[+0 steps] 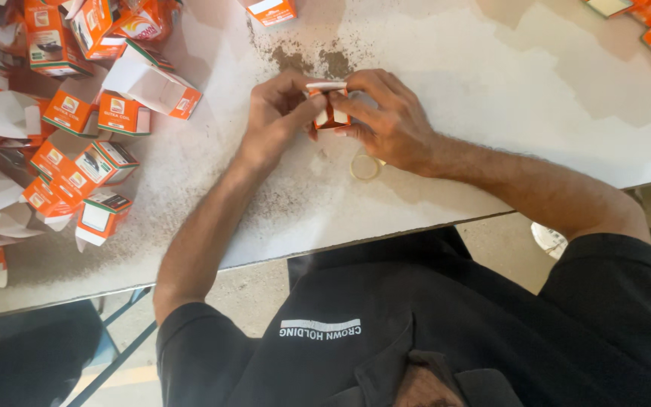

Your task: The person folds open small orange product cartons on a white table, places a blister pack and a sachet into each carton, closes the box flaps, and sets the finished box aside with the growing pile of packed boxes.

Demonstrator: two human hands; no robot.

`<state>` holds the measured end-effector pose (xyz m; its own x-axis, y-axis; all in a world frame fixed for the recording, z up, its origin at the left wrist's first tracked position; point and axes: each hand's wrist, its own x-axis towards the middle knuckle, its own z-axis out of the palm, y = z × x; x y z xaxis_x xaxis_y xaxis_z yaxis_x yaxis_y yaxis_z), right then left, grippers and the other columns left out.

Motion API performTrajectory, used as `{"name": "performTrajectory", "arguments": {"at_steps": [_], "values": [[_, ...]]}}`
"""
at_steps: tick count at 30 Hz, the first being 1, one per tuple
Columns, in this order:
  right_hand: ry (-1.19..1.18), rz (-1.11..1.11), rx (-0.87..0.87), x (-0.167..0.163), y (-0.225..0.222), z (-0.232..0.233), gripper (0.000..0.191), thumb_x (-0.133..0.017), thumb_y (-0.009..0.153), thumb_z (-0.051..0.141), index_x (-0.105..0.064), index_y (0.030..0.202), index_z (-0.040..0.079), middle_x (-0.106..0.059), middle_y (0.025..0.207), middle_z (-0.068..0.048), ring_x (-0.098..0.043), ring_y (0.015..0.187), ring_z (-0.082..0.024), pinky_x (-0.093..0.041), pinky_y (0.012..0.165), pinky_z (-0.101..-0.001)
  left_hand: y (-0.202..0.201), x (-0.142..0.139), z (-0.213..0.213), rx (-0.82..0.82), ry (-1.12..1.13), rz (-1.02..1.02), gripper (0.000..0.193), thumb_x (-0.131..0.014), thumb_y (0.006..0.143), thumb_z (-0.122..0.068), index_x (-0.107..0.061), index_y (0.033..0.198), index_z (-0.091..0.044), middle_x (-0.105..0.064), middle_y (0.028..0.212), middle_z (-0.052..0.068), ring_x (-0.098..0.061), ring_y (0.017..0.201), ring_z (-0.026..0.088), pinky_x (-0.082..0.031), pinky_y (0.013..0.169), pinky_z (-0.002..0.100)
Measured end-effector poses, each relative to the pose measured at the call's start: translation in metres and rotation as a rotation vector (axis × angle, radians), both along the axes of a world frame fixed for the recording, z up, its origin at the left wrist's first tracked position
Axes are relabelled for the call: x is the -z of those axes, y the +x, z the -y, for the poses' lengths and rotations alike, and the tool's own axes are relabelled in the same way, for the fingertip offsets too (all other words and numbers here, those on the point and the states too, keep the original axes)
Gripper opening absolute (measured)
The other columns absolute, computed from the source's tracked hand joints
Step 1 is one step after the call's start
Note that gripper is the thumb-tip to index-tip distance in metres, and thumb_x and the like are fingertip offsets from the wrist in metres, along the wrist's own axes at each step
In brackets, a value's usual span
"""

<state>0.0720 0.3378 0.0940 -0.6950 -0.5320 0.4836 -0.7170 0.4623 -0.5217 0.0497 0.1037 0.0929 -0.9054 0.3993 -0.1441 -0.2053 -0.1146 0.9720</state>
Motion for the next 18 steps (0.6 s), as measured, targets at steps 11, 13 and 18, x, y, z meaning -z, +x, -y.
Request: {"name": "performTrajectory", "arguments": {"at_steps": [11,13,18], "values": [[-0.066,0.129,0.003,0.013,-0.002,-0.002,0.054,-0.089,0.081,0.004,-0.049,0.117,0.006,-0.06,0.132,-0.016,-0.062,0.122,-0.036,-0.051,0.102,-0.0478,0.018,-0.013,-0.008,-0.002,-0.496,-1.008,0.036,-0.08,0.085,0.002,-0.066,0.118,0.004,-0.065,0.135,0.021,-0.065,0.128,0.038,-0.058,0.107,0.044],[-0.112,0.215,0.018,0.018,-0.004,-0.004,0.058,-0.087,0.083,0.004,-0.041,0.118,0.005,-0.061,0.136,-0.018,-0.062,0.125,-0.038,-0.052,0.103,-0.0464,0.017,-0.006,-0.006,0.053,-0.519,-1.085,0.04,-0.084,0.079,-0.005,-0.066,0.114,0.006,-0.063,0.136,0.023,-0.06,0.131,0.042,-0.056,0.108,0.049],[-0.086,0.205,0.029,0.022,-0.003,-0.004,0.061,-0.09,0.085,0.009,-0.04,0.119,0.006,-0.063,0.135,-0.019,-0.063,0.122,-0.039,-0.053,0.1,-0.0474,0.014,0.008,-0.009,-0.037,-0.576,-1.133,0.02,-0.083,0.091,-0.003,-0.065,0.099,0.0,-0.066,0.134,0.022,-0.066,0.129,0.038,-0.061,0.106,0.046]]}}
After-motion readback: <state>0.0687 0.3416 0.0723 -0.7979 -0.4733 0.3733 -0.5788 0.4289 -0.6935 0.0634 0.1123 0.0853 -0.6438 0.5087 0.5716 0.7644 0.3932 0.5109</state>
